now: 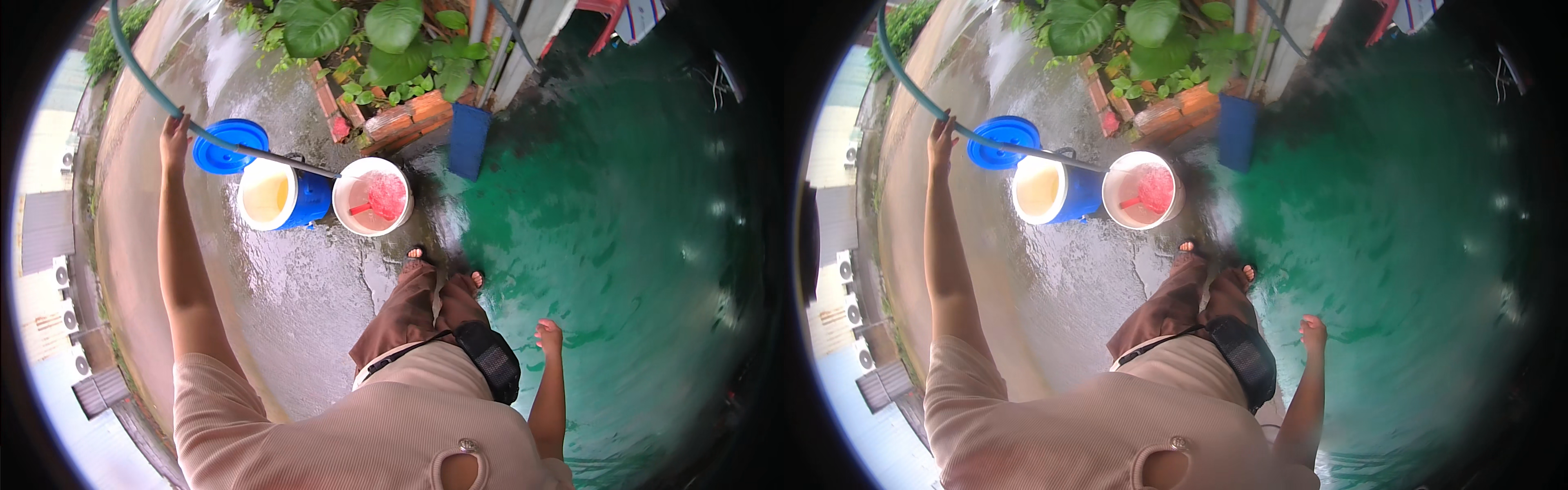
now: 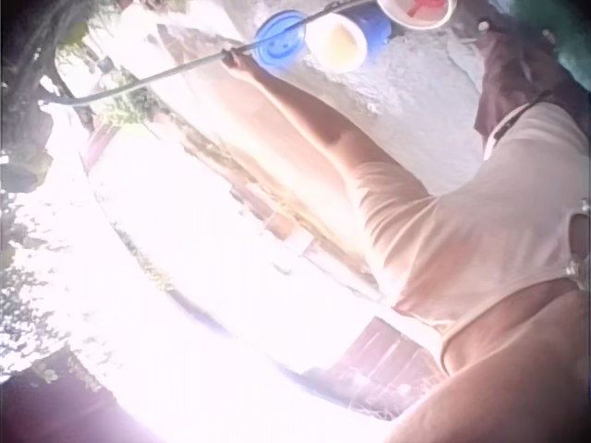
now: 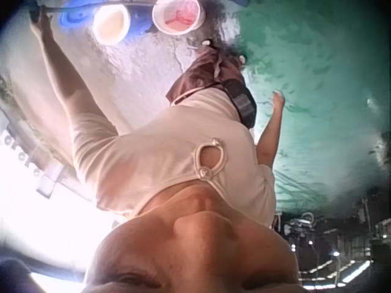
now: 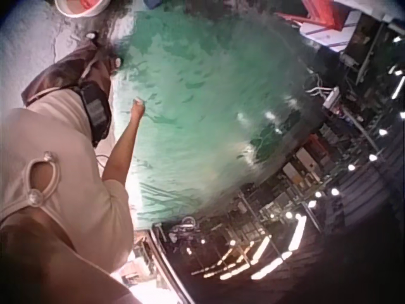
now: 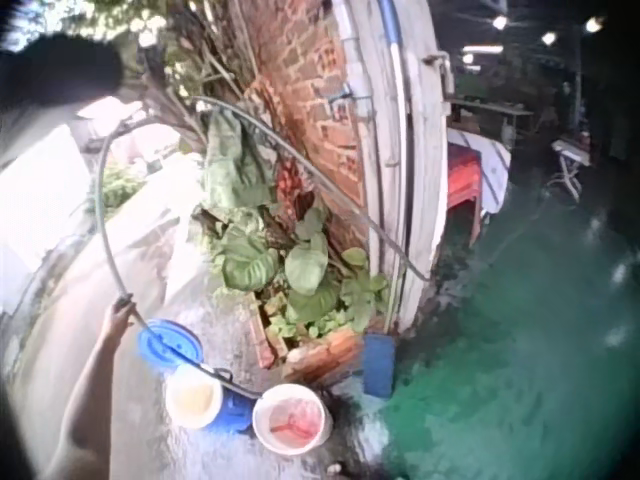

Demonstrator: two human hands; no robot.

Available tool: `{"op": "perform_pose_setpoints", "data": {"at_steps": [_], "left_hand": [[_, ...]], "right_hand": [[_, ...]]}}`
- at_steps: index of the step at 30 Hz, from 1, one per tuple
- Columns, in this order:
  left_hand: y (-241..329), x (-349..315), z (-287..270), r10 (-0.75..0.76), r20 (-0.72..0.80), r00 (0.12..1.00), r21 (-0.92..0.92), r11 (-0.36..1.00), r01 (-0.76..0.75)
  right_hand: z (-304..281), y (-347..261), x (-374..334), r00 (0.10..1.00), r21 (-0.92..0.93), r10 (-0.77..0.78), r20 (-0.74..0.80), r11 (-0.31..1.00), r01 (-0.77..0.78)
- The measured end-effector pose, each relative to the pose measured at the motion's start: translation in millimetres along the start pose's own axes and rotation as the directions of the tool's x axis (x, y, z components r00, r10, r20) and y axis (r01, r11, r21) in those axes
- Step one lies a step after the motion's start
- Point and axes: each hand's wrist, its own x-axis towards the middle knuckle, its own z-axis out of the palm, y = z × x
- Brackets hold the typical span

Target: The person retrieves a blue water cooler, fills it with water using a hose, and then washes the cooler and its lid with a sponge and soap. The person scrubs the interior and exterior surfaces of the cooler and lid.

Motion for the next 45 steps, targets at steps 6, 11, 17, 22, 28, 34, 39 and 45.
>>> {"op": "perform_pose_setpoints", "data": {"at_steps": [6,11,17,22,28,34,39,45], "left_hand": [[10.5,-9.5,-10.9,0.064,0.095,0.993,-0.127,0.991,-0.052],[5.9,-8.4,-15.2,0.111,0.147,0.983,-0.224,0.972,-0.076],[-22.8,3.3,-10.5,0.203,0.166,0.965,-0.227,0.960,-0.163],[7.0,-17.1,-3.3,0.242,-0.072,0.968,-0.163,0.954,-0.251],[4.5,-25.8,-25.6,0.290,-0.153,0.945,0.007,0.956,-0.292],[37.8,-27.6,10.8,0.256,-0.089,0.963,-0.113,0.958,-0.265],[41.0,-36.6,3.3,0.181,-0.109,0.978,-0.139,0.971,-0.195],[44.5,-38.6,24.8,0.179,-0.086,0.980,-0.092,0.978,-0.186]], "right_hand": [[62.2,-42.1,-10.4,0.998,-0.066,-0.055,0.040,0.996,0.058],[102.6,-71.5,-15.5,0.973,-0.207,-0.215,0.088,0.951,0.229],[94.6,-187.9,-13.4,0.897,-0.268,-0.437,0.067,0.858,0.438],[50.4,-439.6,-52.4,0.526,-0.339,-0.848,-0.066,0.515,0.787],[81.0,-675.8,-110.3,0.167,-0.348,-0.975,-0.144,0.208,0.914],[77.8,-799.3,-83.9,0.097,-0.426,-0.946,-0.310,0.229,0.875],[103.8,-867.8,-27.5,-0.102,-0.349,-0.932,-0.347,0.028,0.937],[104.2,-869.5,-29.1,0.041,0.125,-0.983,-0.182,0.018,0.992]]}}
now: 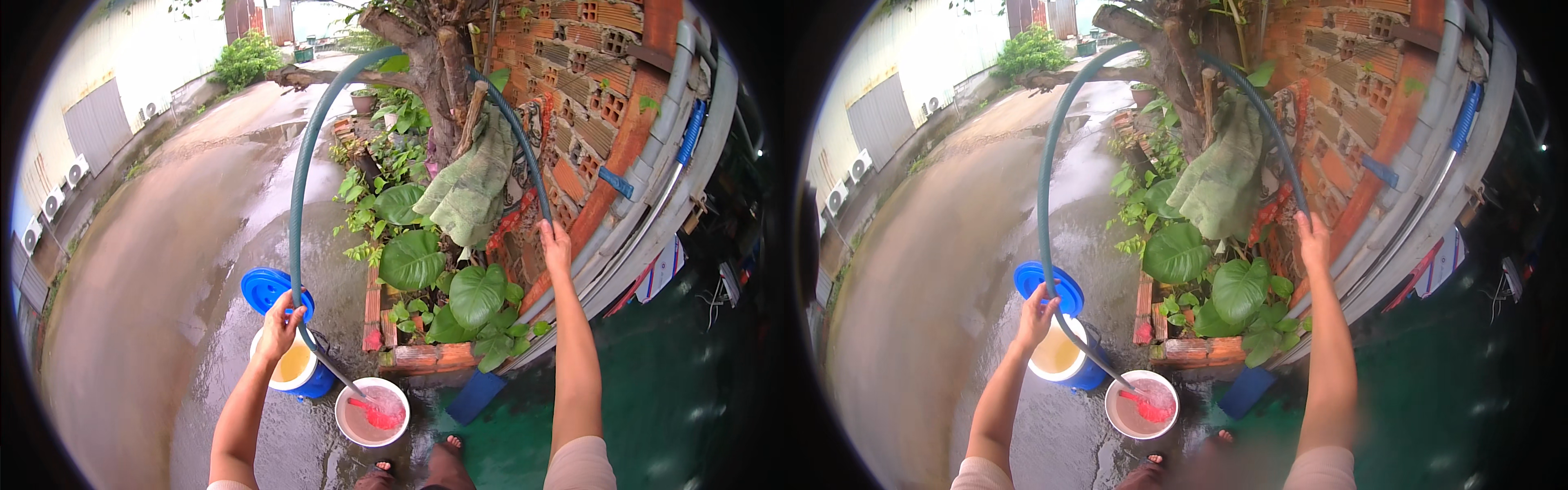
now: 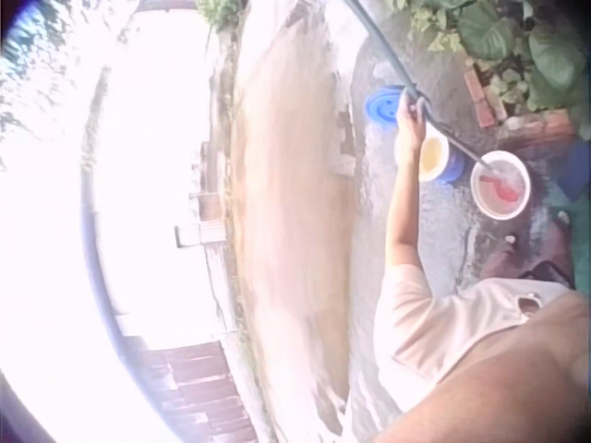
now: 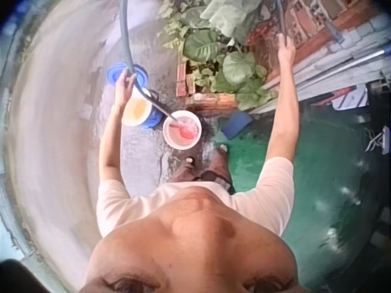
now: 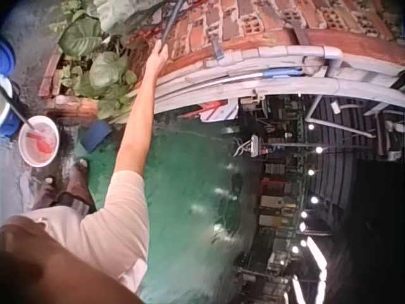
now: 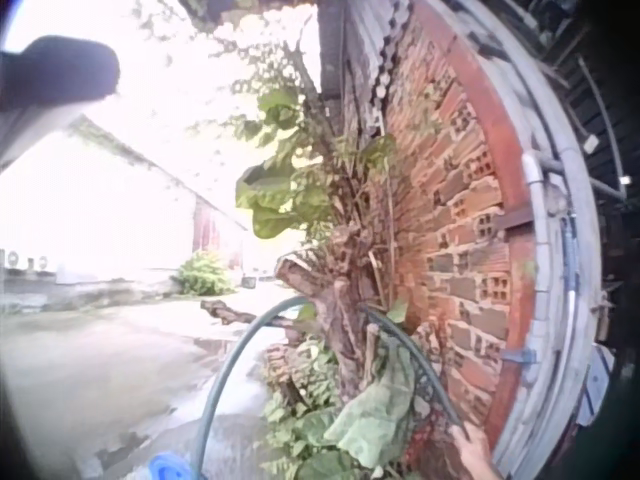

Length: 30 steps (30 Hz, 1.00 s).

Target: The person retrieves a blue water cooler, fills it with water using a hose, and then washes the cooler and its lid with a sponge and soap. The person scrubs the interior and exterior surfaces of the cooler and lid.

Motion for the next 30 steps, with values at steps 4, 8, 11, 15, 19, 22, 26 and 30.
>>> {"op": "perform_pose_setpoints", "data": {"at_steps": [4,8,11,15,19,22,26,30], "left_hand": [[-14.5,-7.8,20.5,-0.031,0.042,0.999,0.008,1.000,0.030],[-11.4,-22.2,43.1,-0.110,0.064,0.992,0.070,0.992,0.106],[-47.0,-37.8,56.1,-0.075,-0.004,0.997,0.262,0.962,0.073],[-48.2,-42.2,78.3,-0.146,0.033,0.989,0.262,0.956,0.132],[-52.0,-32.6,90.1,-0.104,0.044,0.994,0.037,0.994,0.103],[-49.6,-28.4,90.4,-0.184,0.011,0.983,0.045,0.982,0.183],[-64.7,-20.0,97.0,-0.123,-0.017,0.992,0.025,0.992,0.124],[-65.8,-11.0,96.3,-0.117,0.008,0.993,0.000,0.993,0.117]], "right_hand": [[-5.2,-40.0,19.7,0.999,0.074,-0.034,0.002,0.997,0.034],[4.7,-67.1,36.2,0.998,0.060,-0.059,-0.037,0.996,0.061],[22.0,-63.2,46.9,0.988,0.246,-0.123,-0.092,0.959,0.143],[26.7,-44.3,72.1,0.975,0.137,-0.178,-0.130,0.971,0.195],[22.4,-66.5,64.0,0.999,0.024,0.020,-0.026,1.000,-0.019],[27.3,-69.4,61.5,0.994,-0.007,-0.110,-0.013,0.994,0.110],[3.1,-55.9,65.7,0.934,-0.358,-0.358,-0.005,0.872,0.333],[-57.7,-71.1,25.6,0.970,-0.394,-0.240,0.041,0.888,0.236]]}}
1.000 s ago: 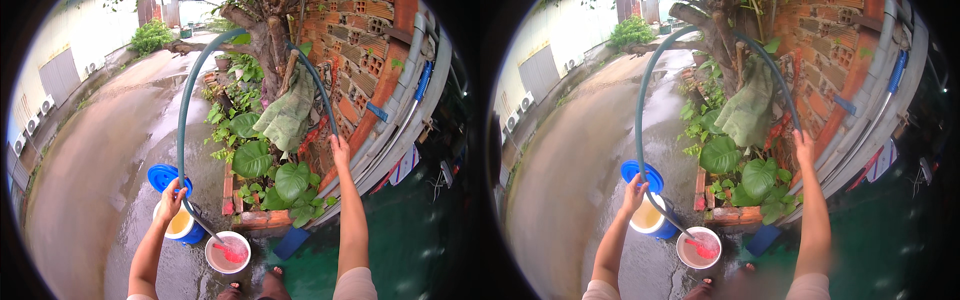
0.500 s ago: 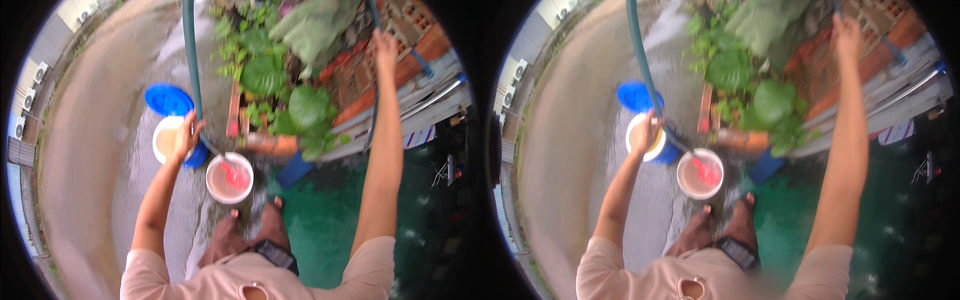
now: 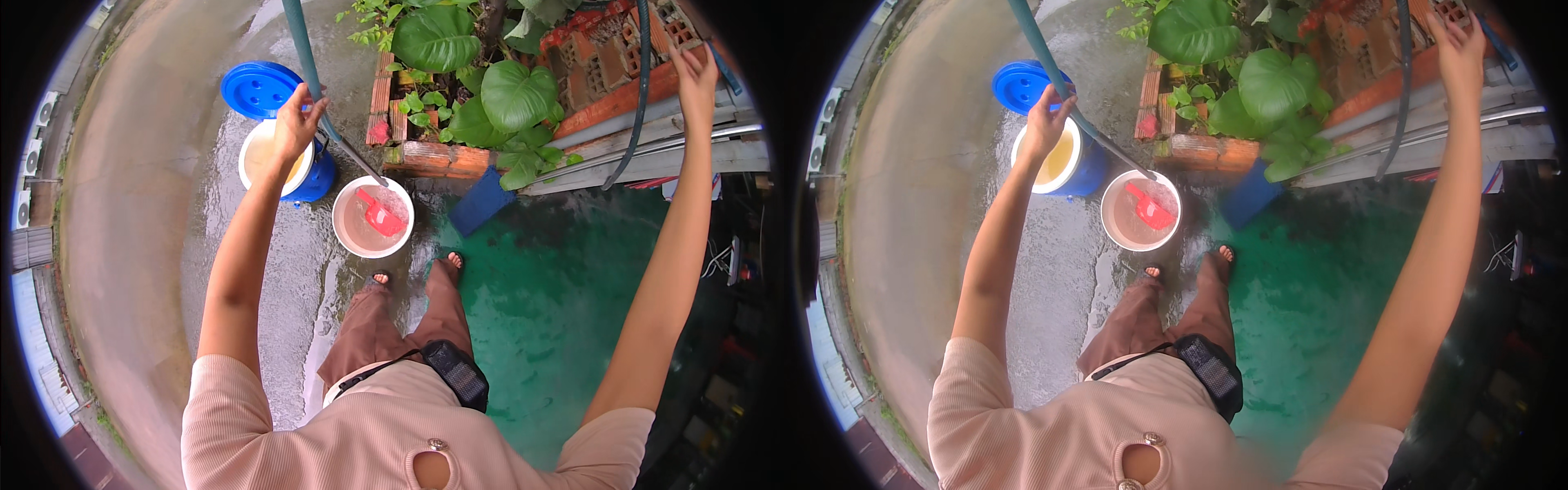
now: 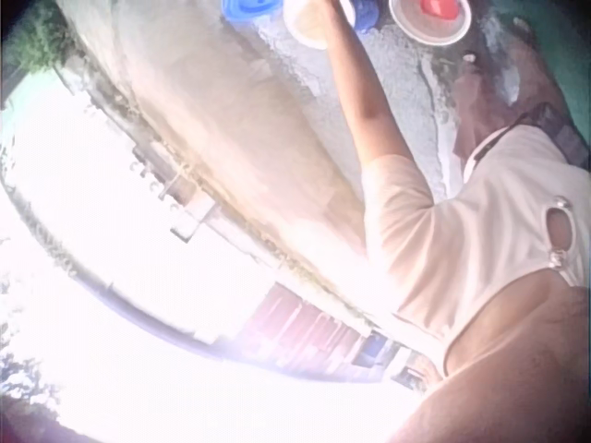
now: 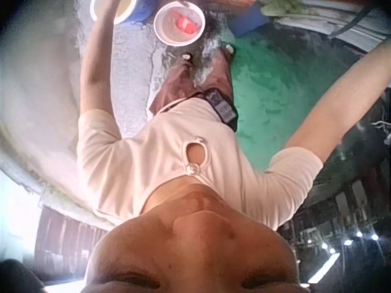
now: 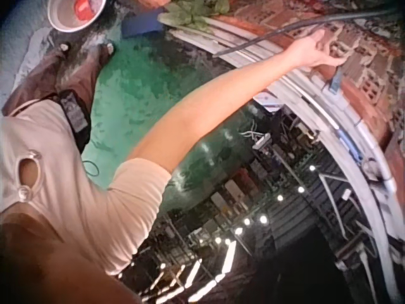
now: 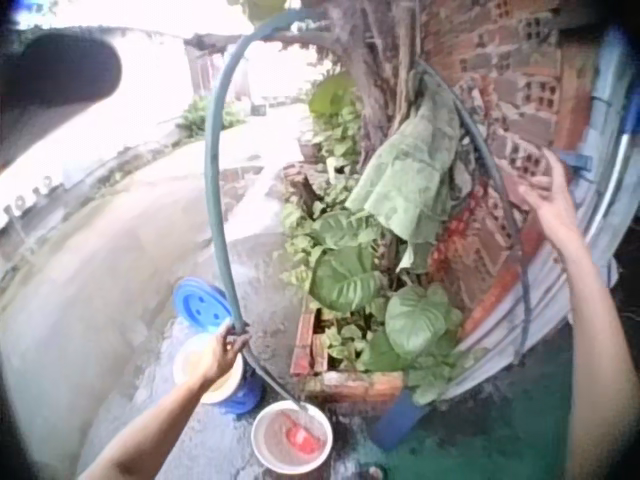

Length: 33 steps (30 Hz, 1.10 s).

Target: The person retrieves a blue water cooler, fills it with water using a hose, and then washes the cooler and its lid with a sponge and soap. The person scrubs the interior and exterior surfaces of the cooler and lid.

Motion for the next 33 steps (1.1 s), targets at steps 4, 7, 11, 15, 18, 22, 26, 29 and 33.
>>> {"op": "perform_pose_setpoints", "data": {"at_steps": [4,7,11,15,18,22,26,29,33], "left_hand": [[-3.8,3.5,-6.3,-0.006,0.010,1.000,-0.018,1.000,0.006],[-9.0,12.7,-1.3,0.002,0.039,0.999,-0.022,1.000,-0.001],[-17.0,4.5,-20.8,-0.036,0.092,0.995,0.016,0.999,0.034],[-16.4,4.8,-22.9,0.037,0.151,0.988,0.019,0.999,-0.040],[-5.8,0.9,-17.2,0.025,0.178,0.984,0.032,0.999,-0.031],[-1.4,-6.1,-13.1,0.063,0.148,0.987,0.033,0.997,-0.069],[-9.4,-4.6,-1.2,0.122,0.118,0.985,0.121,0.983,-0.136],[-16.8,-6.2,-9.4,0.057,0.174,0.983,0.149,0.985,-0.084],[-12.4,-8.0,-15.4,0.015,0.191,0.981,0.120,0.992,-0.039]], "right_hand": [[-36.6,14.7,-55.0,0.986,0.020,0.166,-0.009,0.986,-0.165],[-65.4,27.8,-101.4,0.997,-0.150,0.079,-0.003,0.986,-0.078],[-15.6,6.2,-189.3,1.000,-0.148,0.026,0.016,0.989,-0.023],[117.9,-47.2,-300.6,0.917,0.067,-0.034,0.398,0.998,0.008],[240.5,-83.4,-360.7,0.556,0.080,0.139,0.819,0.933,-0.351],[365.4,-108.4,-390.0,0.470,-0.057,0.186,0.863,0.959,-0.276],[432.0,-95.0,-399.1,0.378,-0.061,0.195,0.905,0.939,-0.338],[421.4,-120.5,-385.6,0.565,0.156,0.012,0.825,0.956,-0.248],[411.2,-142.9,-363.7,0.500,0.163,-0.028,0.865,0.960,-0.227]]}}
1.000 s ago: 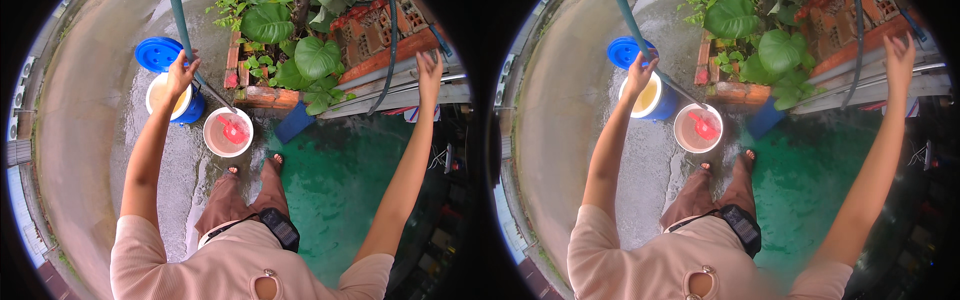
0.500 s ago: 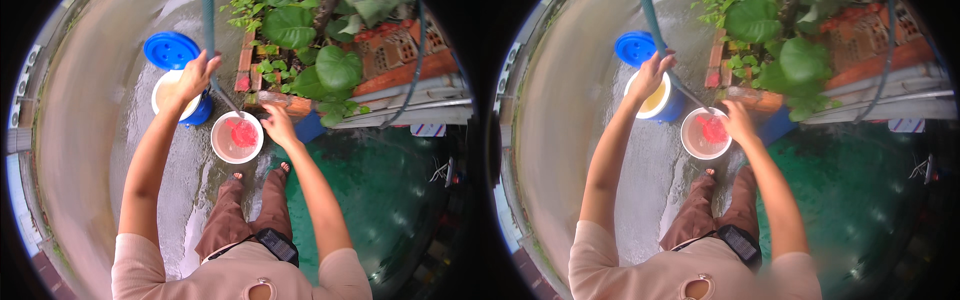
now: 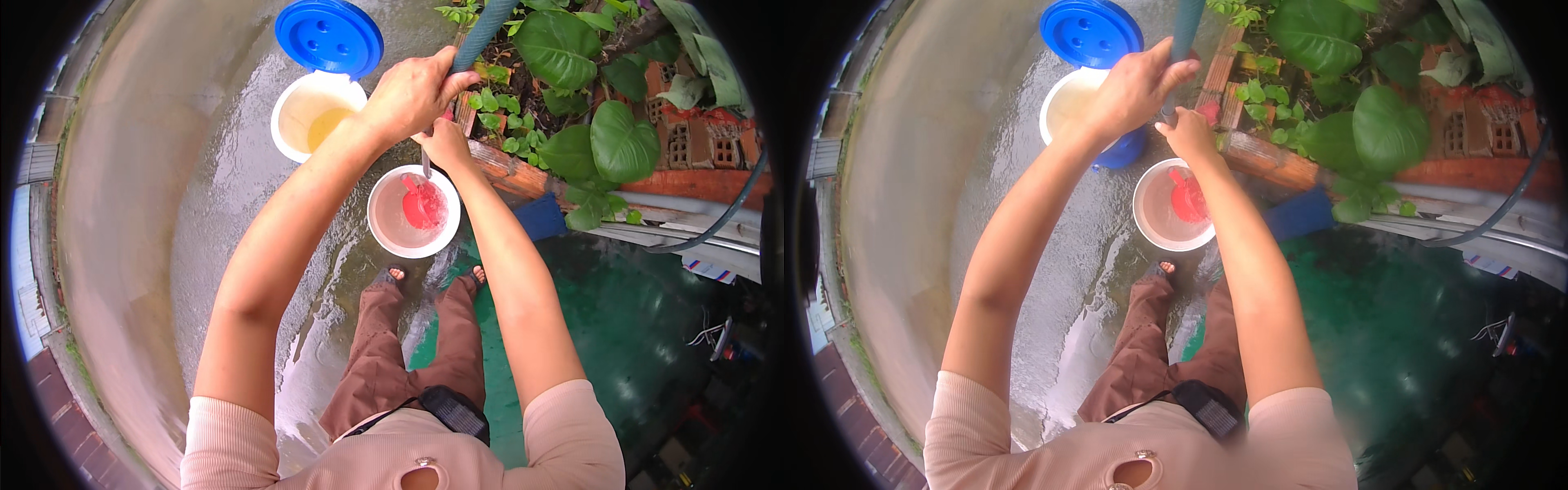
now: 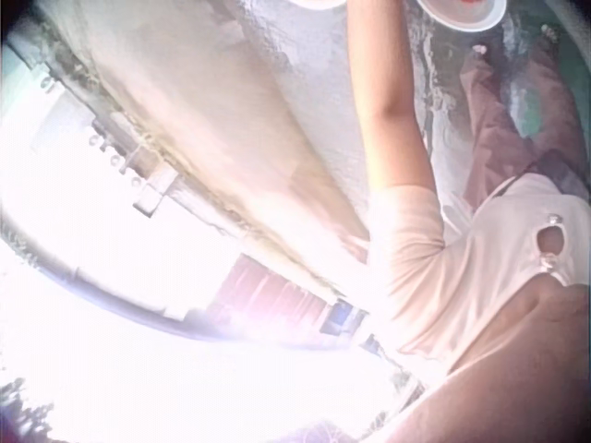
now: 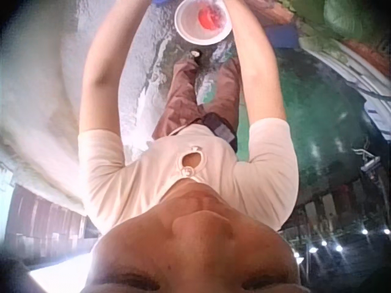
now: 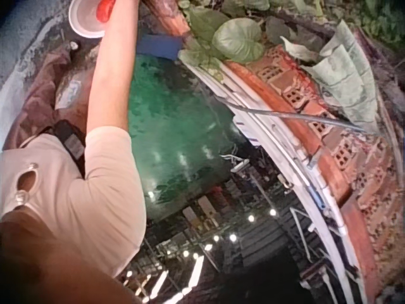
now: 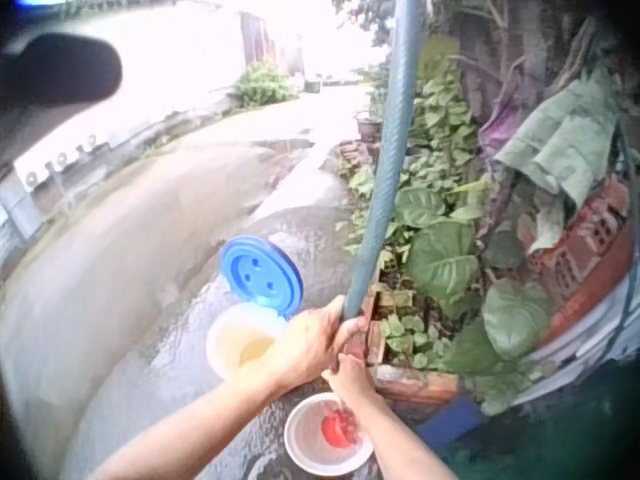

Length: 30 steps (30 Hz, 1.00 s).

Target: The person retrieves a blue water cooler, fills it with water using a hose, and then washes the cooler and its lid with a sponge and soap. The person scrubs the interior and exterior surfaces of the cooler and lid.

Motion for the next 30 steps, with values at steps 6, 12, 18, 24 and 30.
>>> {"op": "perform_pose_setpoints", "data": {"at_steps": [6,12,18,24,30], "left_hand": [[-8.0,1.2,-5.5,-0.010,0.024,1.000,0.002,1.000,0.010],[-14.4,3.0,-8.1,0.030,-0.087,0.996,-0.075,0.997,-0.036],[-13.0,2.9,-22.0,-0.085,0.002,0.996,-0.083,0.993,0.084],[-28.4,1.7,-27.1,-0.071,0.016,0.997,-0.106,0.992,0.073],[-25.0,1.6,-35.7,-0.002,0.009,1.000,-0.081,0.997,0.002]], "right_hand": [[-1.6,-7.1,-4.6,0.998,-0.026,0.035,0.045,0.999,-0.033],[-11.6,-5.2,3.5,0.993,-0.109,0.034,0.115,0.994,-0.021],[-26.8,6.8,-36.3,1.000,0.021,0.018,0.013,1.000,-0.018],[-59.7,37.2,-160.8,0.963,-0.025,0.266,0.032,0.964,-0.266],[-68.4,106.9,-334.5,0.827,-0.099,0.558,-0.069,0.821,-0.562]]}}
